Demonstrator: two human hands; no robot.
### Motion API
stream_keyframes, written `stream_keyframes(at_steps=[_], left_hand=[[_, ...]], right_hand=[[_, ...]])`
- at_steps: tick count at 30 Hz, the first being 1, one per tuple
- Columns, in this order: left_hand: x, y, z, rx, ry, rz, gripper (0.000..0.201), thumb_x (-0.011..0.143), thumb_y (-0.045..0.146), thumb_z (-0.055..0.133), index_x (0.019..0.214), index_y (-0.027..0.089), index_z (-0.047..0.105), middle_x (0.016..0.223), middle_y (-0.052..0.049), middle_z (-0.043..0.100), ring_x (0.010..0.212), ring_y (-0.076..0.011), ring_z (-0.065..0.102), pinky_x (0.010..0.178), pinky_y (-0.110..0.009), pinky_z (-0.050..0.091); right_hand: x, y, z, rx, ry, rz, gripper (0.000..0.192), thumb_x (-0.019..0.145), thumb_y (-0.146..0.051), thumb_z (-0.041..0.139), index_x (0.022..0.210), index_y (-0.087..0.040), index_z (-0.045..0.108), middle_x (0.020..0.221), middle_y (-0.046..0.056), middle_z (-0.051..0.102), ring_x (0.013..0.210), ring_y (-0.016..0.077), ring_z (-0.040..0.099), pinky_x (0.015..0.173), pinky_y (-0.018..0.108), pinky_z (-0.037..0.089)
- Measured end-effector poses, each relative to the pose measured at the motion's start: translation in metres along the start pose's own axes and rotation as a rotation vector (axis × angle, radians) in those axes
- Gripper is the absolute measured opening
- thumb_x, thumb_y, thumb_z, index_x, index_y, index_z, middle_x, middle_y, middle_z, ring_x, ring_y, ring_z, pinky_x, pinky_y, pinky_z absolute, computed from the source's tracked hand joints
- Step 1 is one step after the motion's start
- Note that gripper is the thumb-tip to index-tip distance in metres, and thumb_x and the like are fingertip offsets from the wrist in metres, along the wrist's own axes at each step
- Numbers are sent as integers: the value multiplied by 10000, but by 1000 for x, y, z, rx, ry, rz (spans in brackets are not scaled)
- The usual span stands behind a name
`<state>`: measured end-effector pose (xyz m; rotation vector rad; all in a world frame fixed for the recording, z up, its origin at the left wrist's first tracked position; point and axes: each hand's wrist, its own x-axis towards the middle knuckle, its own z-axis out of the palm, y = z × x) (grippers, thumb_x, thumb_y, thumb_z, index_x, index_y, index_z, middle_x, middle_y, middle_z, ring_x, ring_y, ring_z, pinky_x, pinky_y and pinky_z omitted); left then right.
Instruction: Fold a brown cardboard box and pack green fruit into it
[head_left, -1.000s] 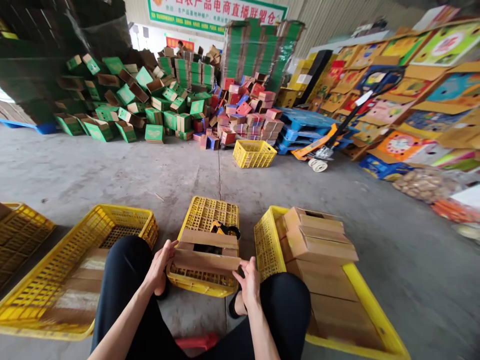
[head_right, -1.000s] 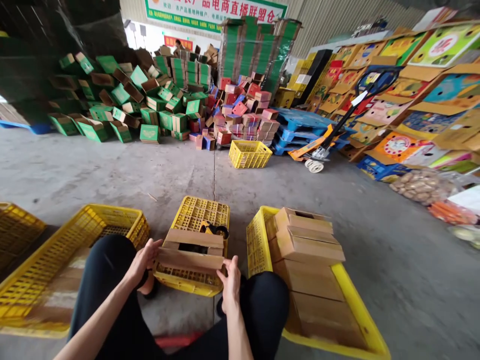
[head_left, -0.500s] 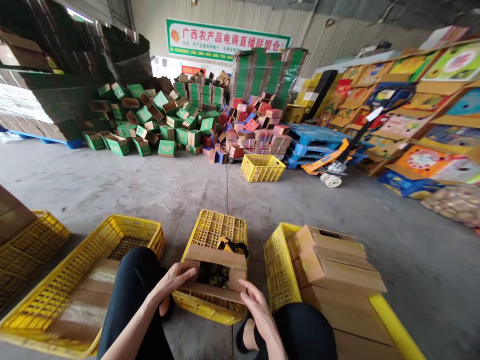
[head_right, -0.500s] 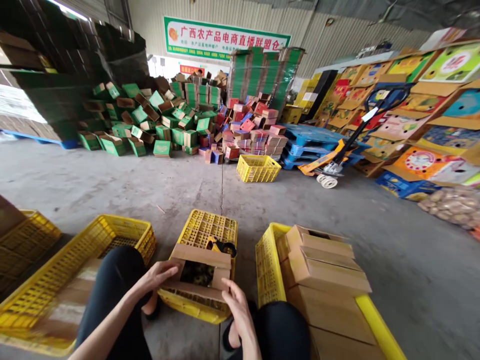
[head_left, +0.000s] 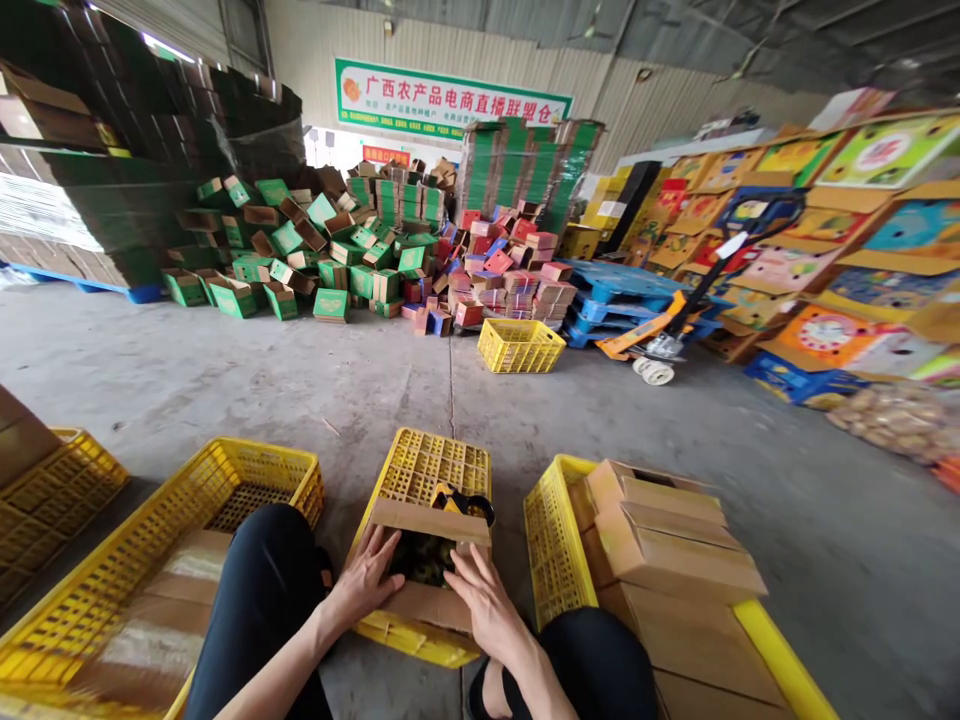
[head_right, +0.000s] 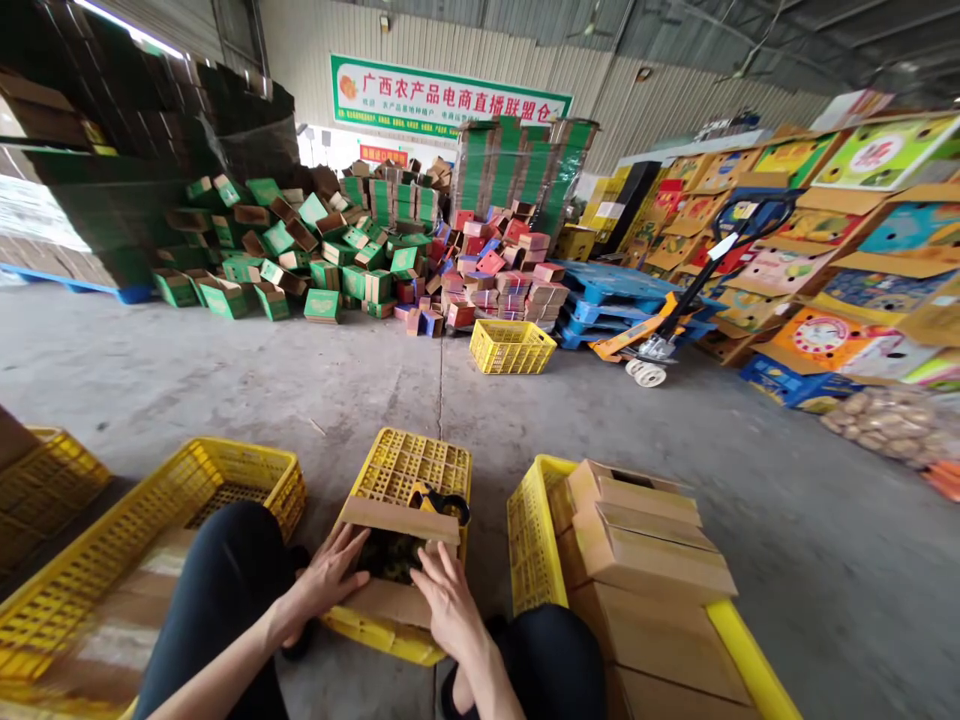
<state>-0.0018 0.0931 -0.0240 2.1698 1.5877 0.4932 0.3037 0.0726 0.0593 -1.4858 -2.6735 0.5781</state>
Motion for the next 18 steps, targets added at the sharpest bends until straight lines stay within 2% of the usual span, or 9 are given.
stream_keyframes(at_steps=[2,4,6,8,10,13,16,18], left_hand=[[5,7,-4,75,-32,-36,730,937,384,679,1629,227,509,1719,-136,406,1606,-415,326,1274,-566,361],[10,15,-8,142,-84,-80,735,921,373,695,1625,266,515,1715,-145,411,1592,-448,338,1244,-605,376],[14,22,-9,202,-109,-112,778,894,340,714,1637,286,490,1718,-164,398,1596,-466,318,1217,-631,379],[16,28,-6,244,-79,-120,872,855,282,728,1671,287,422,1739,-173,346,1622,-453,258,1219,-619,367],[17,32,-1,262,-26,-115,945,819,225,729,1692,277,372,1768,-169,263,1644,-433,195,1238,-587,347],[19,32,5,255,19,-128,952,817,189,698,1701,251,351,1790,-165,162,1659,-416,132,1250,-549,341],[21,29,5,243,14,-157,960,814,159,666,1709,244,329,1801,-148,86,1665,-406,83,1239,-522,367],[23,26,4,245,6,-164,987,792,126,652,1713,250,319,1805,-137,50,1666,-401,69,1235,-507,376]], right_hand=[[8,-2,-10,-67,7,-10,762,839,47,421,1511,-225,655,1712,77,427,1627,359,298,1283,592,373],[13,-2,-10,-130,36,7,819,811,63,429,1543,-249,622,1714,68,423,1579,354,397,1251,562,435],[16,1,-2,-177,76,30,933,789,93,390,1634,-290,492,1720,48,409,1531,326,472,1211,521,493],[18,5,9,-210,155,50,1040,777,122,328,1715,-321,260,1746,30,348,1517,292,496,1181,474,530],[21,8,17,-232,251,35,1068,794,129,293,1725,-328,38,1777,23,258,1557,275,445,1199,457,514],[27,11,19,-248,321,4,1049,845,94,318,1700,-320,-128,1801,16,153,1647,297,253,1271,518,416],[37,12,15,-235,271,66,1116,840,29,440,1682,-319,-204,1809,3,71,1673,344,97,1295,622,319],[44,12,13,-213,215,135,1182,843,-57,562,1672,-322,-237,1810,4,34,1671,375,76,1292,672,275]])
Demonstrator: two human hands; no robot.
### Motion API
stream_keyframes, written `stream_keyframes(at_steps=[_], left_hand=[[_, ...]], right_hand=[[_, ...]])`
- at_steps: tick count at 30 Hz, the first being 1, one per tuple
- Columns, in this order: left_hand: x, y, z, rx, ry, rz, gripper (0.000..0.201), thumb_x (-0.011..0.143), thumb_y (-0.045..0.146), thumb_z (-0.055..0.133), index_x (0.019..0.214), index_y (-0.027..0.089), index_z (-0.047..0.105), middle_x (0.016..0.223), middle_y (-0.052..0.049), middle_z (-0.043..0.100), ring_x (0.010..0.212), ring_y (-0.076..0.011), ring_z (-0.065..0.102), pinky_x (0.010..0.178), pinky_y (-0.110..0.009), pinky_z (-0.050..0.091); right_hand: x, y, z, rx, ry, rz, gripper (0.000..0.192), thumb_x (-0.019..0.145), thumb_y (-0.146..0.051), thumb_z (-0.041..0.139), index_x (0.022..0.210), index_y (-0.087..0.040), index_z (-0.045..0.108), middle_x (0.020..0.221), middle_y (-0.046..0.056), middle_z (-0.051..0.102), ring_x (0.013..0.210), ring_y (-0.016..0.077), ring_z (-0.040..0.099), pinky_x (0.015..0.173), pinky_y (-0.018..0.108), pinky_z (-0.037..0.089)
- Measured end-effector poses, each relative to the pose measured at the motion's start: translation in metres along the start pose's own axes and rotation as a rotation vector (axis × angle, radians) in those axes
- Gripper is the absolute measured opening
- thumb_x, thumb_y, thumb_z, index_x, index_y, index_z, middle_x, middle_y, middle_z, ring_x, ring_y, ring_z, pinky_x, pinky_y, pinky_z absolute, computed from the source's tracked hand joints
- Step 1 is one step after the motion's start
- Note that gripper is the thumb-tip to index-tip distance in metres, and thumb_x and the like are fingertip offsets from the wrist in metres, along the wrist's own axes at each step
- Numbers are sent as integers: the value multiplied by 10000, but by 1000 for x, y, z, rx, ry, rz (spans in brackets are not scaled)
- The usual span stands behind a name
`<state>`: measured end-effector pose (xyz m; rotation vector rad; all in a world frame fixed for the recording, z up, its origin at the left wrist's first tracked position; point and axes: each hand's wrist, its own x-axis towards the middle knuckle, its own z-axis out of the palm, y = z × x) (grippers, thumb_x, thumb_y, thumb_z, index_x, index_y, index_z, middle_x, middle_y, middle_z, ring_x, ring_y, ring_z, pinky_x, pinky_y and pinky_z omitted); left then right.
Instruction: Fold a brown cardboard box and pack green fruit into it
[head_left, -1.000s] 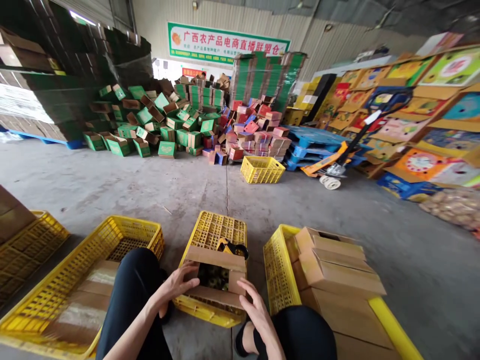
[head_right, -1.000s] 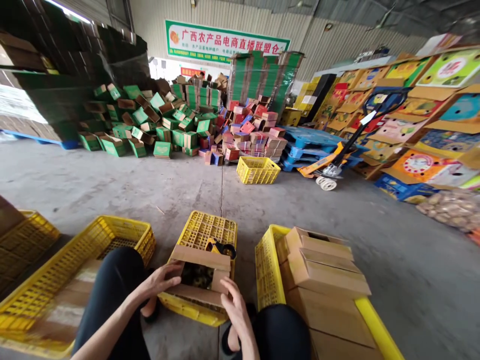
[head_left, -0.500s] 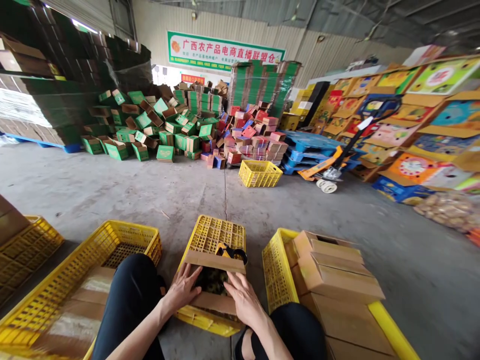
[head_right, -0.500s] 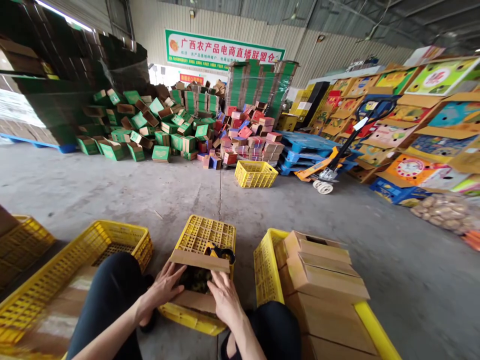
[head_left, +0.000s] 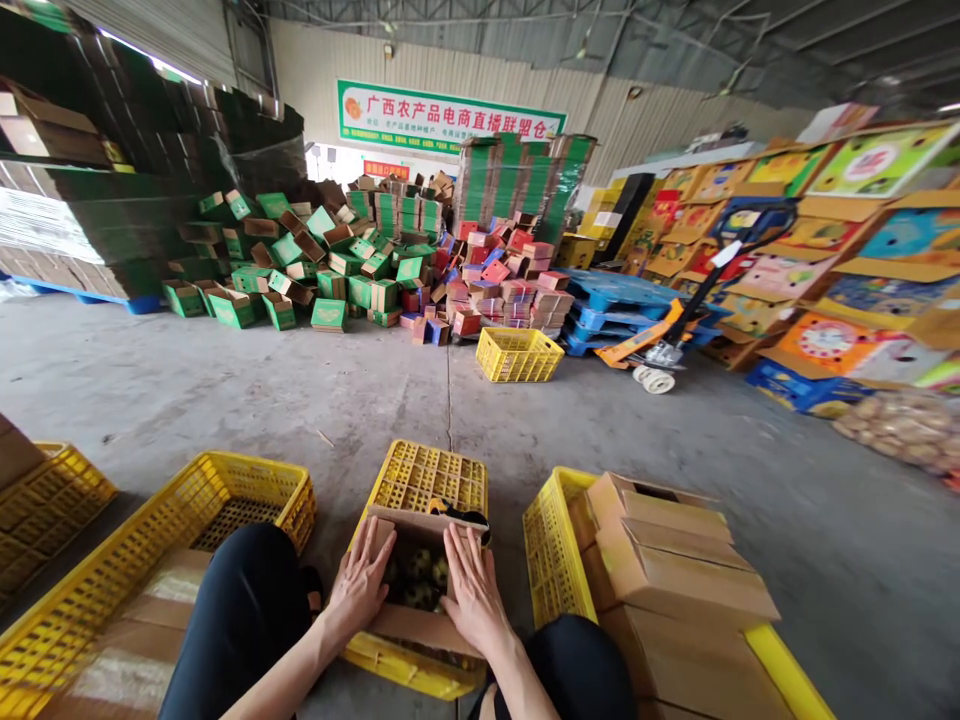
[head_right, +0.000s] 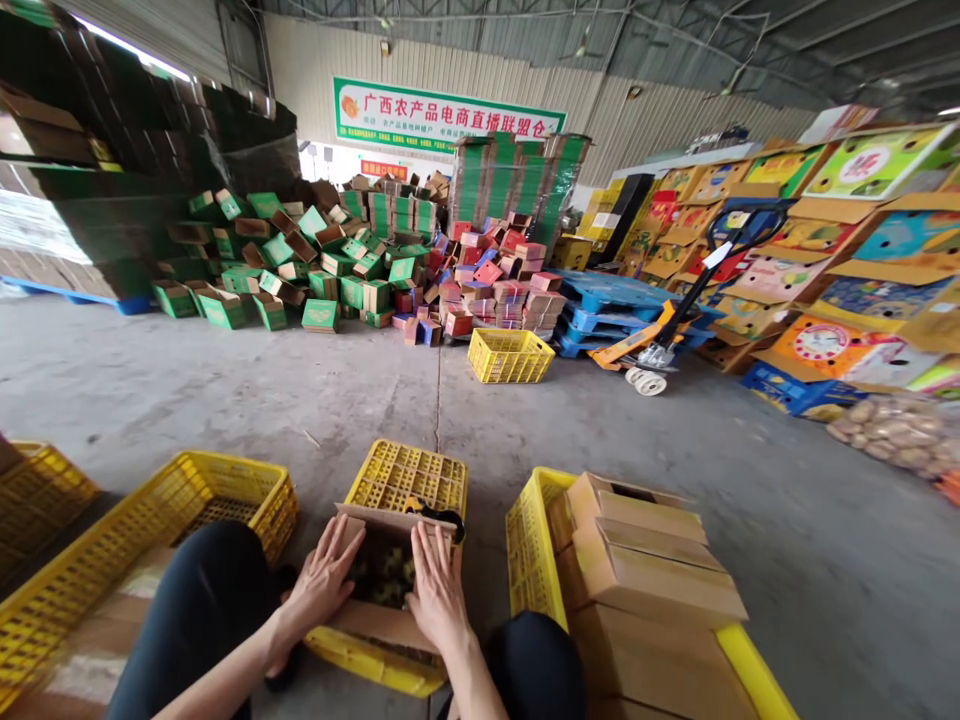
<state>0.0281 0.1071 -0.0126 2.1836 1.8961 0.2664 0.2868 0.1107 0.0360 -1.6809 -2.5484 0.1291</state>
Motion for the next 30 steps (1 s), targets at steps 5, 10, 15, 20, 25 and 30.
stream_keyframes(at_steps=[5,10,15,20,25,30], left_hand=[[-5,-3,-1,4,61,14,976,791,69,616,1709,239,332,1808,-147,75,1668,-396,82,1223,-508,403],[-10,-8,0,-29,106,42,910,825,66,577,1696,233,372,1802,-139,165,1662,-410,126,1198,-548,442],[-12,-16,7,-69,133,66,953,815,58,548,1719,232,302,1799,-124,189,1650,-437,153,1181,-604,464],[-9,-14,6,-156,202,98,1025,791,51,536,1743,239,208,1808,-78,165,1662,-429,62,1274,-654,333],[4,-27,-23,-293,173,149,907,766,22,476,1659,177,442,1734,-110,387,1656,-335,213,1318,-564,310],[5,-62,-43,-356,185,155,863,779,20,441,1623,191,495,1707,-116,428,1612,-284,348,1298,-493,375]], right_hand=[[10,-10,2,-22,25,79,1294,839,-215,746,1685,-314,-227,1811,25,13,1663,417,104,1286,674,277],[23,-17,-4,-94,142,122,1214,843,-79,595,1670,-281,-271,1813,38,-7,1677,375,15,1310,700,154],[57,-7,-8,-4,-30,172,1116,912,-199,611,1721,-294,-152,1817,65,41,1671,414,34,1240,802,185],[79,9,-2,111,-184,171,1132,882,-317,736,1750,-293,11,1825,83,36,1668,428,21,1229,696,339],[78,20,12,99,-166,113,1201,827,-154,738,1745,-295,-23,1822,106,14,1667,432,9,1256,661,322],[73,22,20,91,-112,91,1199,832,-108,694,1733,-293,-75,1818,111,-8,1665,423,-25,1265,644,308]])
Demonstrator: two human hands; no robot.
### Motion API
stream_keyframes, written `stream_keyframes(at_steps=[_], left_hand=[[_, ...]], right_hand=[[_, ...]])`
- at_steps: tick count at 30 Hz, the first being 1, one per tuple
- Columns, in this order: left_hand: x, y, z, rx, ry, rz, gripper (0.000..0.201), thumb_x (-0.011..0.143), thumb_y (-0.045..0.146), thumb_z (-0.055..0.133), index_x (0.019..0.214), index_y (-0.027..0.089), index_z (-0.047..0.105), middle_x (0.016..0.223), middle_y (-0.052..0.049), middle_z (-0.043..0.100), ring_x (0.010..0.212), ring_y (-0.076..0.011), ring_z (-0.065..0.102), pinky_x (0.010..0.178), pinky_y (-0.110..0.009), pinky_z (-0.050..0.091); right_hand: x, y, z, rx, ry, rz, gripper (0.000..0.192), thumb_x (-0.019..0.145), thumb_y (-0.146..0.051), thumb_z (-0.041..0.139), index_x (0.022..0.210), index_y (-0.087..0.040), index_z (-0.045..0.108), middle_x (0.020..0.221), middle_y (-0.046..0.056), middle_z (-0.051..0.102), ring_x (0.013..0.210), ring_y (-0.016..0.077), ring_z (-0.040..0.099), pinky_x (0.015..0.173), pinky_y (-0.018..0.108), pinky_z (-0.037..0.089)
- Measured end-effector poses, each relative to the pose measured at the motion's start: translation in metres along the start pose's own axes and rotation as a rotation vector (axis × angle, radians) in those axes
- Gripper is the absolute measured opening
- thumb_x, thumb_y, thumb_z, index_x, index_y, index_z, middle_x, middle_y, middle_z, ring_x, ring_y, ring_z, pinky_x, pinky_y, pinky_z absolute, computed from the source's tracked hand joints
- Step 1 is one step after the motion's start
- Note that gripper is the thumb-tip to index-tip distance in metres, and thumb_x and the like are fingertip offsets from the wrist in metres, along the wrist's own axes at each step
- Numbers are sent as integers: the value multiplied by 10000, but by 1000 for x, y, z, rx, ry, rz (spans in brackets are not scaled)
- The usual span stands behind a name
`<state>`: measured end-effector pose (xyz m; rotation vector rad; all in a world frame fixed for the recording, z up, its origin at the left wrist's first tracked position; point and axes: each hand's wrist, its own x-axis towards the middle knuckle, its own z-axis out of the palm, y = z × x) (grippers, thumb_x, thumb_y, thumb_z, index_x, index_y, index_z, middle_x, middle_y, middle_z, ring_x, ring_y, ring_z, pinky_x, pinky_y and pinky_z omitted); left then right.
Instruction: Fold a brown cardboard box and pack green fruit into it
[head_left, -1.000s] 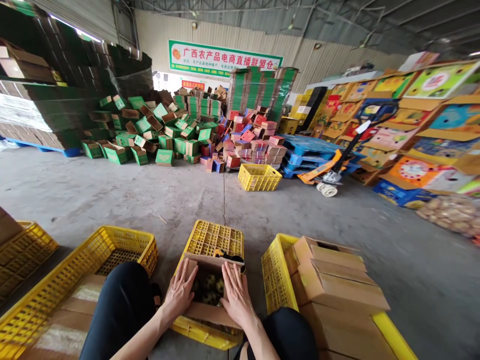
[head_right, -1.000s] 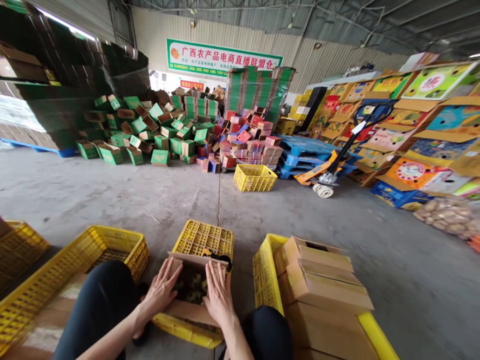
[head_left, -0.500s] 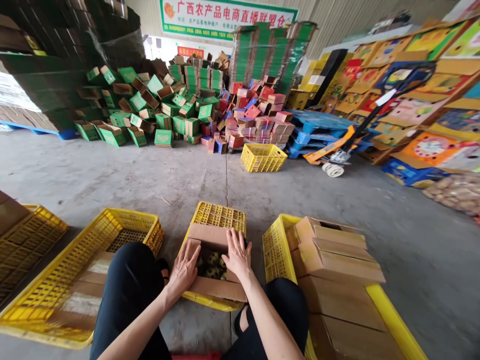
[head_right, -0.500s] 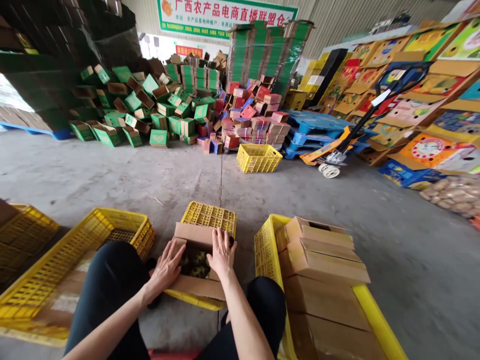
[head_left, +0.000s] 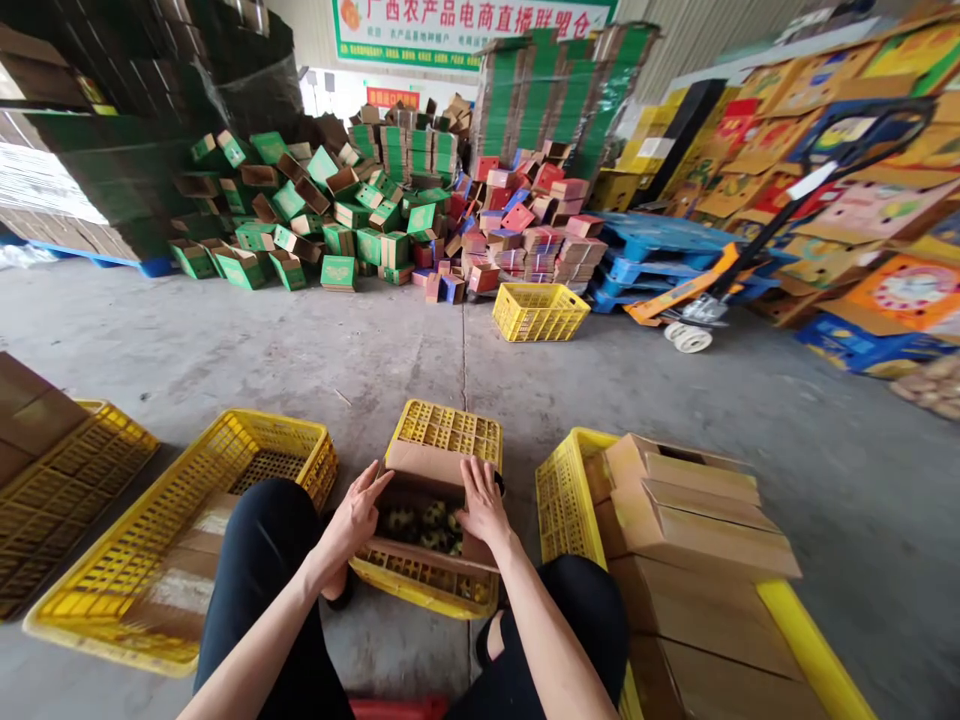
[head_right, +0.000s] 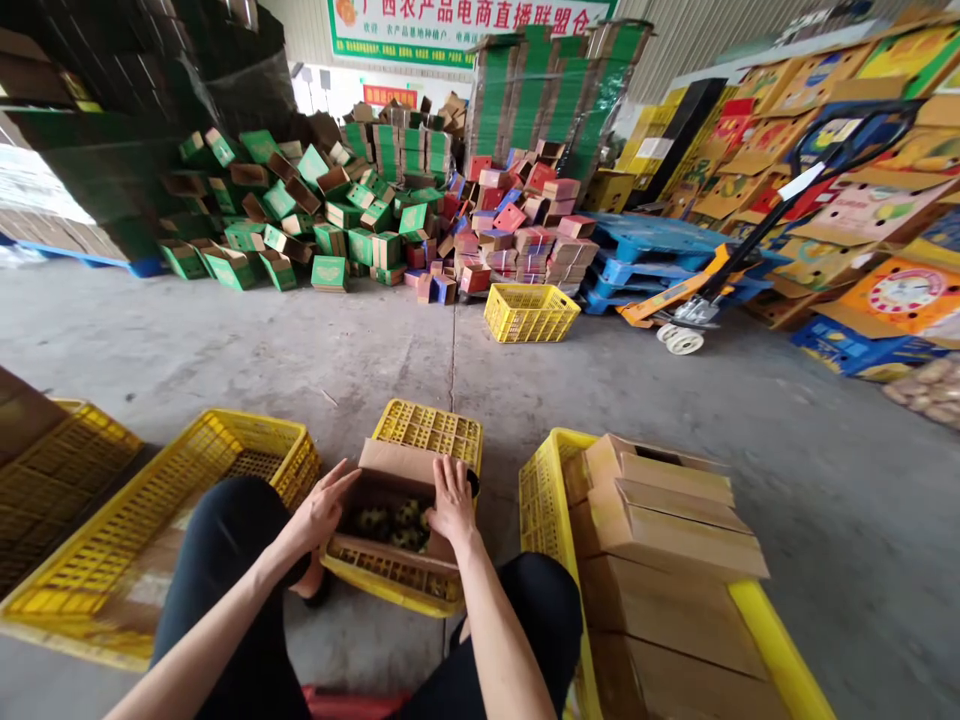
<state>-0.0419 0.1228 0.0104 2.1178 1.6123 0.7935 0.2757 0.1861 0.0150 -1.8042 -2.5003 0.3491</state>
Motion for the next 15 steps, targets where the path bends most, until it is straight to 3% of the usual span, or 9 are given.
stream_keyframes(at_steps=[4,7,11,15], left_hand=[[-6,-21,-10,150,-44,-30,881,751,23,453,1618,179,493,1700,-125,437,1634,-312,286,1315,-541,328],[-8,-24,-19,242,-102,-95,877,721,34,505,1585,186,535,1721,-135,400,1628,-360,282,1297,-577,339],[2,-9,-35,401,-238,-179,736,785,43,530,1508,158,606,1715,-209,378,1520,-445,417,1153,-627,449],[27,10,-32,407,-321,-163,450,893,165,570,1317,158,718,1499,-234,598,1351,-413,575,1109,-576,463]], right_hand=[[1,3,5,15,11,-12,1190,834,-102,643,1719,-312,-125,1813,99,-54,1659,442,-20,1250,684,306],[4,7,8,48,21,-39,1190,836,-98,615,1708,-348,-155,1804,96,-104,1654,458,-5,1227,727,309],[6,10,7,107,-21,-23,1126,851,-88,587,1730,-342,-70,1814,107,-43,1655,441,-50,1242,735,260],[6,13,2,171,-59,-10,1089,865,-89,578,1733,-363,-19,1819,92,-28,1655,409,-91,1257,727,223]])
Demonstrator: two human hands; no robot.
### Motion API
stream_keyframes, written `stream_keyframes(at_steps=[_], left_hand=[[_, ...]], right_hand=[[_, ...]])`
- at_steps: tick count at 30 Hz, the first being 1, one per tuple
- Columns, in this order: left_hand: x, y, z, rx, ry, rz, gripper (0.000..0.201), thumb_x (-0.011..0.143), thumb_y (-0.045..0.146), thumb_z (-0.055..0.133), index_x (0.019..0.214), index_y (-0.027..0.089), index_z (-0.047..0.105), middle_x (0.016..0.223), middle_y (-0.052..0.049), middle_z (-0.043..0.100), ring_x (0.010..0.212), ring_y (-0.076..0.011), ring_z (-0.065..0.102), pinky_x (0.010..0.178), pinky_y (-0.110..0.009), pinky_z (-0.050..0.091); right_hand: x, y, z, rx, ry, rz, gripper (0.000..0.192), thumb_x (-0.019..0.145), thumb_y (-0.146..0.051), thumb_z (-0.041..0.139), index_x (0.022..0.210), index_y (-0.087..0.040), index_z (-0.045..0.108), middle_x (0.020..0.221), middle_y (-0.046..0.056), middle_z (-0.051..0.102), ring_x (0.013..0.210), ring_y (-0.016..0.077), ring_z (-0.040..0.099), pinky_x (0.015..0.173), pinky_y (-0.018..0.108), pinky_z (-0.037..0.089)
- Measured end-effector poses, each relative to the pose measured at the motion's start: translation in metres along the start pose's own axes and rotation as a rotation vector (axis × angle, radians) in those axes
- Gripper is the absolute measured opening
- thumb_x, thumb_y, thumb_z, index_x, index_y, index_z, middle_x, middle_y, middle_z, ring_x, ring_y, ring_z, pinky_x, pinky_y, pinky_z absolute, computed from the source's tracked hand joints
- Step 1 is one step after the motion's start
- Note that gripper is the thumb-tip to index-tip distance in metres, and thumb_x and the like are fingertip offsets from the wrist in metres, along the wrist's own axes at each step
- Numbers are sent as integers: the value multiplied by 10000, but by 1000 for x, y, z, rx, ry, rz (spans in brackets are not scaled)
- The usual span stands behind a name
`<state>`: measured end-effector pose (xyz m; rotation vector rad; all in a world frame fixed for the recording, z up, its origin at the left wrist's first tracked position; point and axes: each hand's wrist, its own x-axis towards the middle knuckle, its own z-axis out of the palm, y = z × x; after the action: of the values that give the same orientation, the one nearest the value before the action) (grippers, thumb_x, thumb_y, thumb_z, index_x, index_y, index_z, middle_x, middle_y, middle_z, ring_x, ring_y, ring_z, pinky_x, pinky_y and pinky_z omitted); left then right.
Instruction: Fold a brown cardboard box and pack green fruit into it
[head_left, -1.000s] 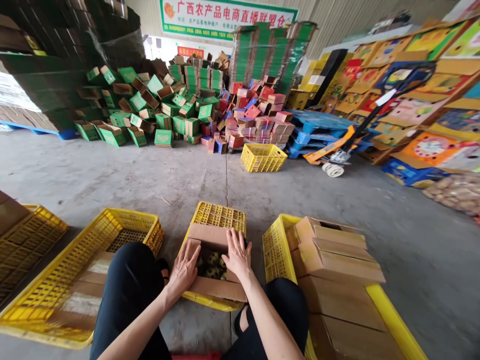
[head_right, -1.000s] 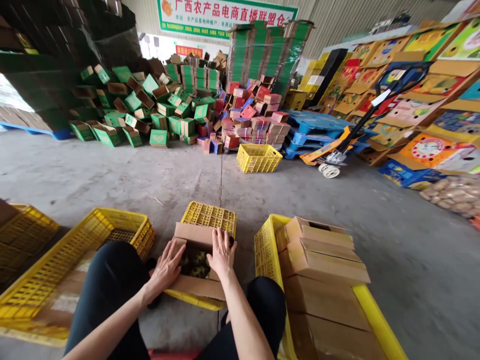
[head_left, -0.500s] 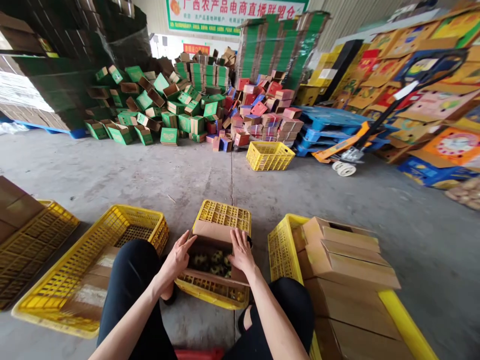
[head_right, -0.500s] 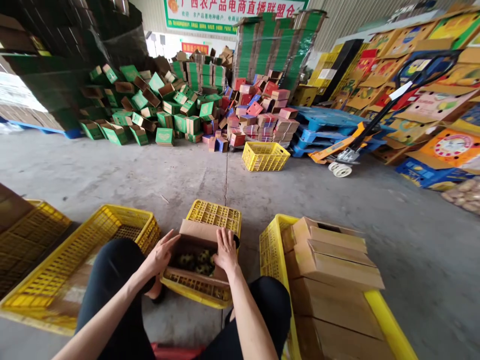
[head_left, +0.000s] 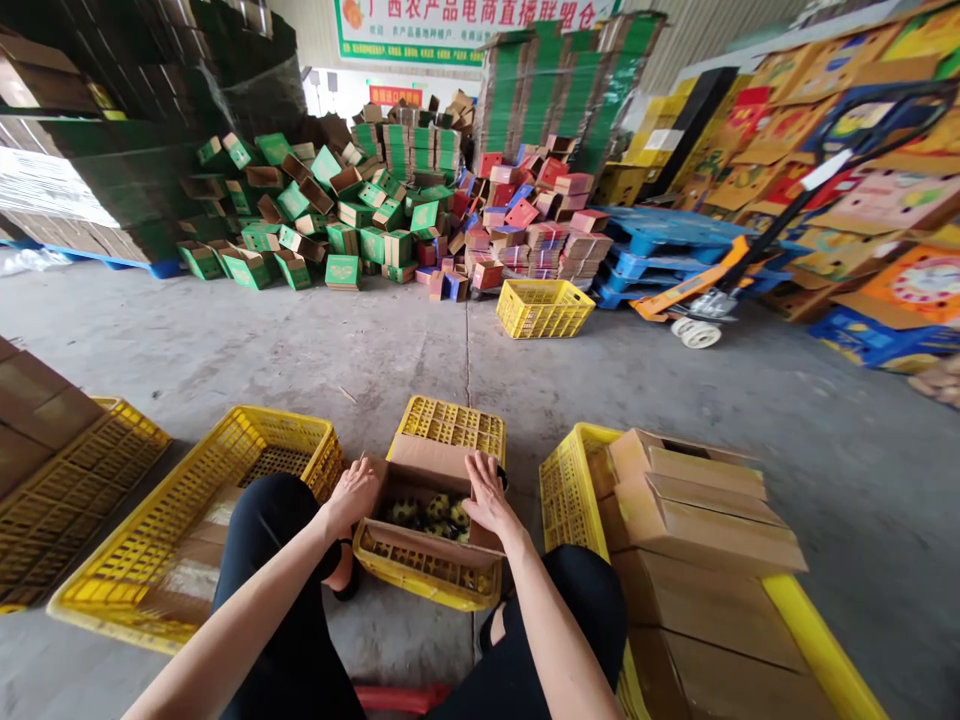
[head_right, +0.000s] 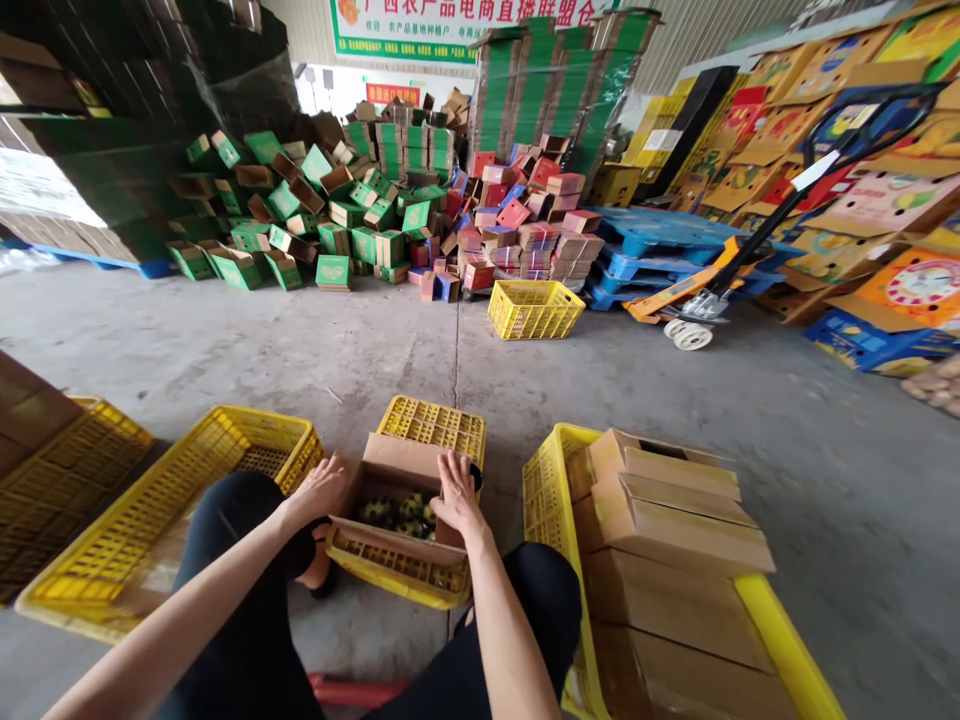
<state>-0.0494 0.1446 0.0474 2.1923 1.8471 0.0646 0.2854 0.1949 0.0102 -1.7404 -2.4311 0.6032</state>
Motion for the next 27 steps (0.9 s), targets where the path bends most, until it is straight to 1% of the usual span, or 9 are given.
stream_keyframes(at_steps=[2,4,7,11,13,15,19,24,27], left_hand=[[11,11,2,-20,-27,40,466,898,296,641,1336,150,704,1429,-218,646,1340,-393,593,1146,-533,436],[17,19,7,-33,-51,67,718,863,467,708,1481,116,606,1488,-234,611,1406,-415,552,1180,-523,403],[13,23,20,-43,-90,66,1079,819,662,718,1640,37,403,1637,-310,449,1546,-472,394,1207,-525,372],[-6,18,44,-46,-108,60,1193,830,808,632,1697,58,301,1724,-320,277,1620,-484,237,1224,-554,335],[-16,15,57,-29,-62,79,1222,819,863,598,1713,94,277,1745,-296,236,1633,-482,193,1247,-580,289],[-25,14,69,-6,1,97,1234,800,893,593,1717,127,283,1757,-269,223,1639,-484,160,1269,-597,233],[-35,12,81,0,55,119,1312,711,925,670,1720,176,291,1770,-235,212,1638,-506,129,1285,-616,160],[-40,13,81,8,78,170,1451,586,975,735,1723,200,274,1779,-234,186,1629,-534,118,1281,-642,119],[-44,17,78,29,108,186,1464,590,1005,700,1722,183,268,1777,-240,180,1632,-521,121,1286,-636,94]], right_hand=[[-1,2,-4,63,-5,-2,1072,864,-83,567,1734,-370,10,1820,78,-5,1658,382,-87,1268,709,220],[-4,4,-10,147,0,-23,1029,864,-71,541,1742,-338,76,1817,79,58,1665,346,-42,1292,662,226],[-12,10,-24,247,55,-78,941,867,-51,498,1739,-250,206,1798,92,185,1670,273,97,1334,541,238],[-35,28,-44,208,157,-167,732,923,-41,418,1635,-201,484,1764,68,308,1648,219,244,1327,445,306],[-49,41,-51,111,152,-169,630,965,-50,389,1527,-206,628,1727,52,396,1649,241,246,1318,476,330],[-61,52,-53,1,113,-128,570,1005,-80,393,1478,-223,676,1691,52,461,1652,286,239,1299,561,350],[-79,60,-39,-139,88,-65,600,1024,-64,340,1548,-194,601,1665,100,496,1630,314,303,1288,632,342],[-91,35,-9,-151,181,-154,743,979,7,272,1689,-188,374,1702,76,450,1591,225,397,1339,446,330],[-92,13,1,-150,226,-109,735,1044,-103,321,1748,-224,150,1779,51,292,1624,250,328,1337,427,323]])
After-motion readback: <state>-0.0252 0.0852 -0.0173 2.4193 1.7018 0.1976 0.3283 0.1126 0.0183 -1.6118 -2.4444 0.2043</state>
